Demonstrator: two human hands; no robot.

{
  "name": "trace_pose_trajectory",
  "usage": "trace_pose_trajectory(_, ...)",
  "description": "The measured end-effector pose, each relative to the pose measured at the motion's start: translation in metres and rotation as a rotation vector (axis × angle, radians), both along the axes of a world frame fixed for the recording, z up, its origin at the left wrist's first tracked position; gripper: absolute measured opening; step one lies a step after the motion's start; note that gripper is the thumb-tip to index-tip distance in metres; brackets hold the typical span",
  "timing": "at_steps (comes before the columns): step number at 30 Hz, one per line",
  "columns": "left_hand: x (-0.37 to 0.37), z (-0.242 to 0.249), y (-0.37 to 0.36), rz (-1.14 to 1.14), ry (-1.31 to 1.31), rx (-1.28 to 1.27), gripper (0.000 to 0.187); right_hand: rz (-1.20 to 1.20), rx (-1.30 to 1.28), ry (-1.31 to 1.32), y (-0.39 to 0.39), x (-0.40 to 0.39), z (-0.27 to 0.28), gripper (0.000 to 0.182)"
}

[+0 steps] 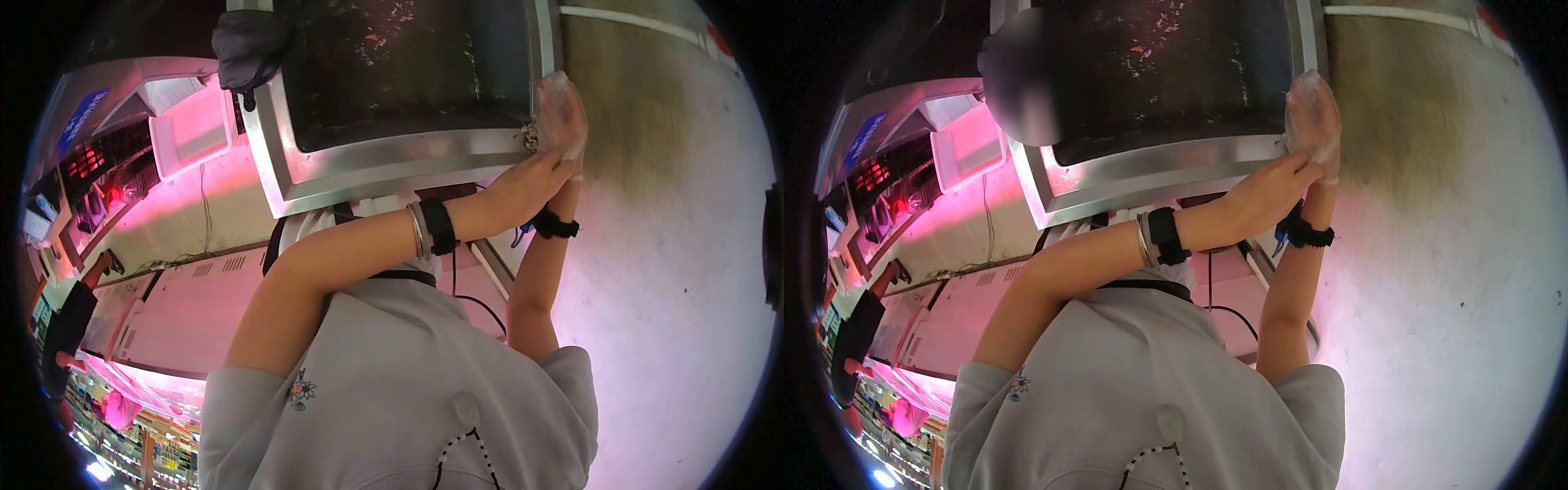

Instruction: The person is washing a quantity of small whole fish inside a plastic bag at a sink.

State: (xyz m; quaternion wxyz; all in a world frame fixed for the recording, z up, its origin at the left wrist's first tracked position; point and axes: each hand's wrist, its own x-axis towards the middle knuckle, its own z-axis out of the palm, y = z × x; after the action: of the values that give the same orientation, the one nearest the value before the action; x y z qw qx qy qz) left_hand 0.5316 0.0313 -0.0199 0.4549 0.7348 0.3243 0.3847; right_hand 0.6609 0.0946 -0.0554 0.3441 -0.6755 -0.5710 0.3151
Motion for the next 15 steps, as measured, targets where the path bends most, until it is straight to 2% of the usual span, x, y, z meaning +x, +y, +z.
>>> trace_pose_trajectory(2, -0.008, 0.001, 0.006, 0.09, -0.047, -0.003, 0.03, -0.071, -0.018, 0.408, 0.011, -0.014, -0.006, 0.029)
trace_pose_trajectory(3, -0.013, 0.001, 0.01, 0.103, -0.046, -0.003, 0.03, -0.059, -0.021, 0.41, 0.017, -0.018, -0.01, 0.029)
trace_pose_trajectory(6, -0.029, -0.004, 0.027, 0.151, -0.152, -0.143, 0.024, 0.081, 0.025, 0.363, 0.04, -0.033, -0.013, 0.027)
trace_pose_trajectory(8, -0.037, -0.007, 0.042, 0.26, -0.179, -0.199, 0.018, 0.288, 0.095, -0.047, 0.065, -0.049, -0.002, 0.026)
trace_pose_trajectory(12, -0.062, -0.011, 0.079, 0.402, -0.152, -0.15, 0.016, 0.343, 0.188, -0.073, 0.119, -0.083, -0.013, 0.027)
trace_pose_trajectory(14, -0.073, -0.017, 0.1, 0.514, -0.205, -0.179, 0.017, 0.355, 0.179, -0.319, 0.148, -0.099, -0.028, 0.031)
trace_pose_trajectory(15, -0.079, -0.022, 0.109, 0.522, -0.204, -0.181, 0.017, 0.366, 0.115, -0.165, 0.157, -0.111, -0.033, 0.035)
